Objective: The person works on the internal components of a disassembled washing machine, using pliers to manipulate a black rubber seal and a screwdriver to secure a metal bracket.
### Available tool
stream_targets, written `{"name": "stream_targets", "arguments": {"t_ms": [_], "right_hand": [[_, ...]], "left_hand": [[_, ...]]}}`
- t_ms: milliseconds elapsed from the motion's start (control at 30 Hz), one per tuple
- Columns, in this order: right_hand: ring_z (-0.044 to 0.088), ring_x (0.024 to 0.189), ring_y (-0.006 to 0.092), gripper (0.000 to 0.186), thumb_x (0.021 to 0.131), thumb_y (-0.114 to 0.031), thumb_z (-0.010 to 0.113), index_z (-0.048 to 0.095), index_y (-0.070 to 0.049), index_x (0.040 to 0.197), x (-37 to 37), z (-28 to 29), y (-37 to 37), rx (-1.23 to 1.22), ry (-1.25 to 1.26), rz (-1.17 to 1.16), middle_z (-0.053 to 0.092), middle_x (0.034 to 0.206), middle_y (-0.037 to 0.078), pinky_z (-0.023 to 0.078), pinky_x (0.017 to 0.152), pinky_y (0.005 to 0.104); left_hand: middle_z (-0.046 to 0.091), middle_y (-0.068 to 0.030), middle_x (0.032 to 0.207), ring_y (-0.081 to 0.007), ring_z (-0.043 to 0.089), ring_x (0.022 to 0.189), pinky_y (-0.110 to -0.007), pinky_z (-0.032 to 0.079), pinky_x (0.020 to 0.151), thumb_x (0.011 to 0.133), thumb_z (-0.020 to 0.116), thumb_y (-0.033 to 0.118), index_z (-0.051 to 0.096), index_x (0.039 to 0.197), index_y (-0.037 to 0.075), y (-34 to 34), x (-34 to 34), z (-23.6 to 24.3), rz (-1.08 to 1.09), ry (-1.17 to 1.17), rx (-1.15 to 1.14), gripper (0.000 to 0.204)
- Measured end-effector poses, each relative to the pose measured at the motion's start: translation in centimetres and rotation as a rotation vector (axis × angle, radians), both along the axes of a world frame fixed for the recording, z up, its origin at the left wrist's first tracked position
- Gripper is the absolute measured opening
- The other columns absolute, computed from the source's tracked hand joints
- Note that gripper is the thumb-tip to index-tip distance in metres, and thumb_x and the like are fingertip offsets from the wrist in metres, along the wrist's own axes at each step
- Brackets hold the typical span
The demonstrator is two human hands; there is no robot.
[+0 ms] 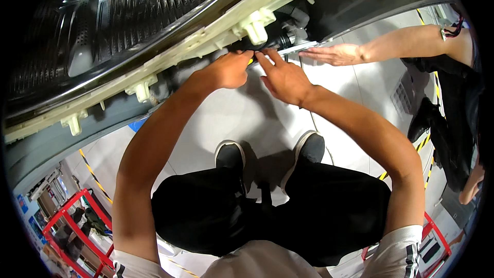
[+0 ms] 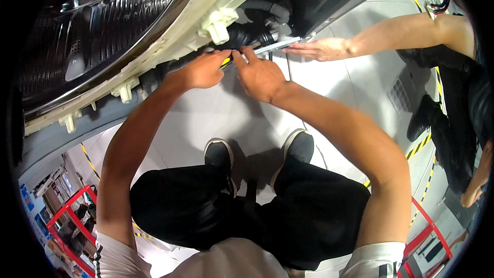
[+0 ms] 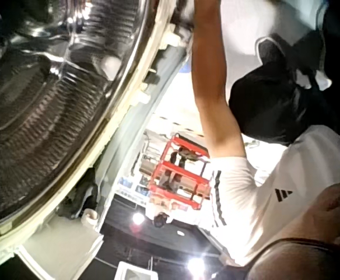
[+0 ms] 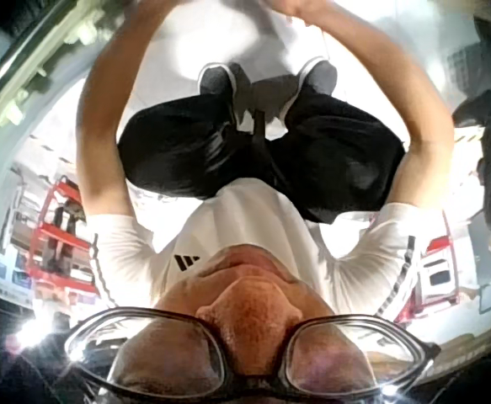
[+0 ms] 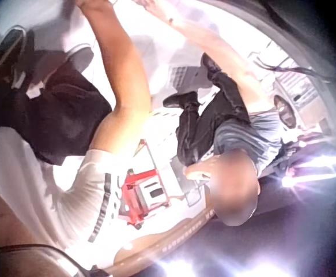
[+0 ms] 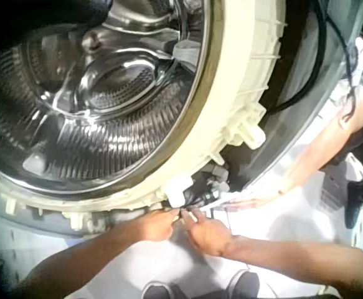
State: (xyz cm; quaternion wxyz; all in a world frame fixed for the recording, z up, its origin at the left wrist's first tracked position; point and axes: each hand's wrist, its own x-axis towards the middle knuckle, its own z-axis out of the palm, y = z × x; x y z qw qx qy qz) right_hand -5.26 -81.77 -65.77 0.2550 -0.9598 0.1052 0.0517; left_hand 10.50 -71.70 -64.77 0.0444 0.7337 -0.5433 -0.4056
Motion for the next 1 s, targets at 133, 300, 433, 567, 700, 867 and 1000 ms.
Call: {"name": "stream_targets", "arguments": {"t_ms": [133,300,433,567,700,867,1000], "right_hand": [[0.061,0.08,0.0378,0.053,0.081,-0.012,0.059,0.035,-0.002,0.128,0.1,-0.5,-0.2,0.048,-0.065,-0.031,0.041,0.123,0.021,0.053,0.067,0.0416],[0.059,0.091,0.0382,0.057,0.077,-0.009,0.06,0.036,0.0,0.128,0.1,-0.1,-0.1,0.056,-0.101,-0.031,0.037,0.127,0.024,0.052,0.073,0.0417],[0.056,0.098,0.0389,0.054,0.074,-0.007,0.059,0.041,0.002,0.124,-0.1,0.4,0.4,0.109,-0.141,-0.044,0.037,0.13,0.027,0.05,0.08,0.0412],[0.056,0.097,0.0388,0.046,0.077,-0.007,0.058,0.045,0.002,0.12,-0.6,0.3,0.7,0.183,-0.229,-0.056,0.041,0.125,0.026,0.05,0.08,0.0406],[0.057,0.093,0.0363,0.04,0.078,-0.006,0.059,0.048,0.0,0.116,-1.6,1.3,0.8,0.253,-0.344,-0.053,0.046,0.114,0.02,0.049,0.076,0.0403],[0.058,0.087,0.0336,0.032,0.081,-0.011,0.062,0.05,0.0,0.11,-4.4,1.5,0.9,0.417,-0.377,-0.193,0.05,0.103,0.016,0.049,0.073,0.0377],[0.058,0.081,0.0242,0.041,0.087,-0.033,0.058,0.051,0.0,0.109,-7.0,0.6,1.9,0.775,-0.115,-0.452,0.056,0.092,0.012,0.047,0.073,0.0328]], "left_hand": [[0.053,-0.0247,0.11,-0.0417,0.052,0.102,-0.046,0.042,0.087,0.073,0.047,0.0,0.041,0.125,0.001,0.4,0.3,-0.7,0.016,0.039,-0.09,0.052],[0.05,-0.0259,0.109,-0.0429,0.046,0.106,-0.047,0.038,0.09,0.071,0.045,-0.001,0.046,0.118,0.0,0.7,0.4,-1.0,0.063,0.094,-0.164,0.046],[0.051,-0.0258,0.109,-0.0428,0.046,0.107,-0.046,0.038,0.09,0.071,0.046,0.0,0.045,0.117,0.0,1.3,0.1,-0.8,0.096,0.123,-0.137,0.046],[0.053,-0.0247,0.108,-0.0409,0.049,0.104,-0.044,0.04,0.087,0.073,0.047,0.003,0.045,0.118,0.001,2.1,-0.7,0.5,0.114,0.182,-0.211,0.045],[0.056,-0.0235,0.102,-0.0397,0.054,0.093,-0.041,0.043,0.081,0.074,0.049,0.005,0.045,0.116,0.001,2.9,-1.4,1.1,0.173,0.306,-0.232,0.043],[0.057,-0.0114,0.095,-0.0153,0.052,0.083,-0.026,0.043,0.076,0.078,0.047,0.007,0.044,0.123,0.0,3.1,-2.7,2.8,0.302,0.499,-0.036,0.046],[0.055,-0.0092,0.105,-0.0116,0.05,0.087,-0.024,0.042,0.077,0.082,0.045,0.004,0.035,0.132,-0.002,3.4,-3.9,2.8,0.347,0.652,-0.015,0.052]]}}
